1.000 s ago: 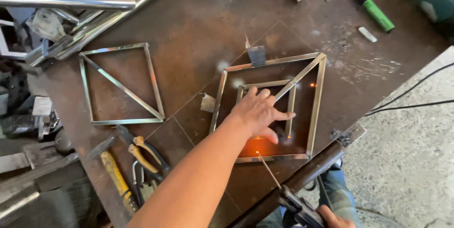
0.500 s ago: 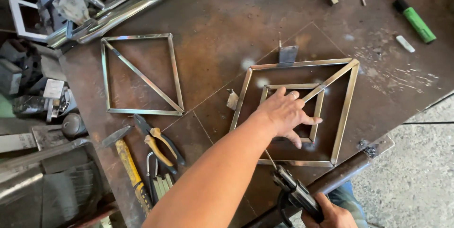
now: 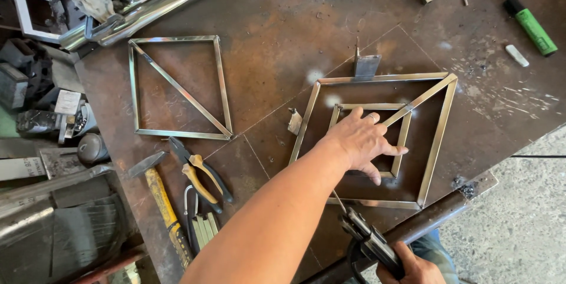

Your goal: The person positions steel bars into a diamond-pattern frame on a workbench, tack welds the joints with a welding torch, and grinds the welds with an angle grinder. They repeatedly align loose bars against the frame, weld the joints, and reposition pieces as the assembly takes shape.

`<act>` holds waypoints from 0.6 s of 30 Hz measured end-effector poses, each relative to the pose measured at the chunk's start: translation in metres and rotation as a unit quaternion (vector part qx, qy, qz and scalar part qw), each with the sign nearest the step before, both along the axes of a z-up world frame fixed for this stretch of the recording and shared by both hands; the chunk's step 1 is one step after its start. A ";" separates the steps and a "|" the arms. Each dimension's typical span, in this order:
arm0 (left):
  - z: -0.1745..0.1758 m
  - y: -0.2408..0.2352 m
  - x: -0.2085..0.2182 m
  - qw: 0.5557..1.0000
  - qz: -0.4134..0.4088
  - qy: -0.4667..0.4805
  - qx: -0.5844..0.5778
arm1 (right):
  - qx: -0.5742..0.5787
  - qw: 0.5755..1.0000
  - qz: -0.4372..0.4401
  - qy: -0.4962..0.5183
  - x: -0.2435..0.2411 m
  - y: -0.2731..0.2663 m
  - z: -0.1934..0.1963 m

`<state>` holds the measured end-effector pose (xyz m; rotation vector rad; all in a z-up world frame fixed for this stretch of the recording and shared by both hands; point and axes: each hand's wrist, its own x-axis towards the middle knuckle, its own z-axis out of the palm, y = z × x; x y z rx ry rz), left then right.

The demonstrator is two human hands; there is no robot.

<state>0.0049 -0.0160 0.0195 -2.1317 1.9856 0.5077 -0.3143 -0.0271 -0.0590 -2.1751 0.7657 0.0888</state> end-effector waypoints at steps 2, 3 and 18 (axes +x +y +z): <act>0.000 0.000 -0.001 1.000 0.001 0.002 0.002 | -0.003 1.000 0.001 -0.004 -0.001 0.001 0.000; 0.000 0.000 0.000 1.000 0.001 0.003 0.003 | -0.006 1.000 0.002 -0.009 0.000 0.001 0.000; -0.004 0.001 0.000 1.000 0.002 -0.004 -0.011 | 0.022 0.998 -0.010 0.060 -0.013 0.003 -0.029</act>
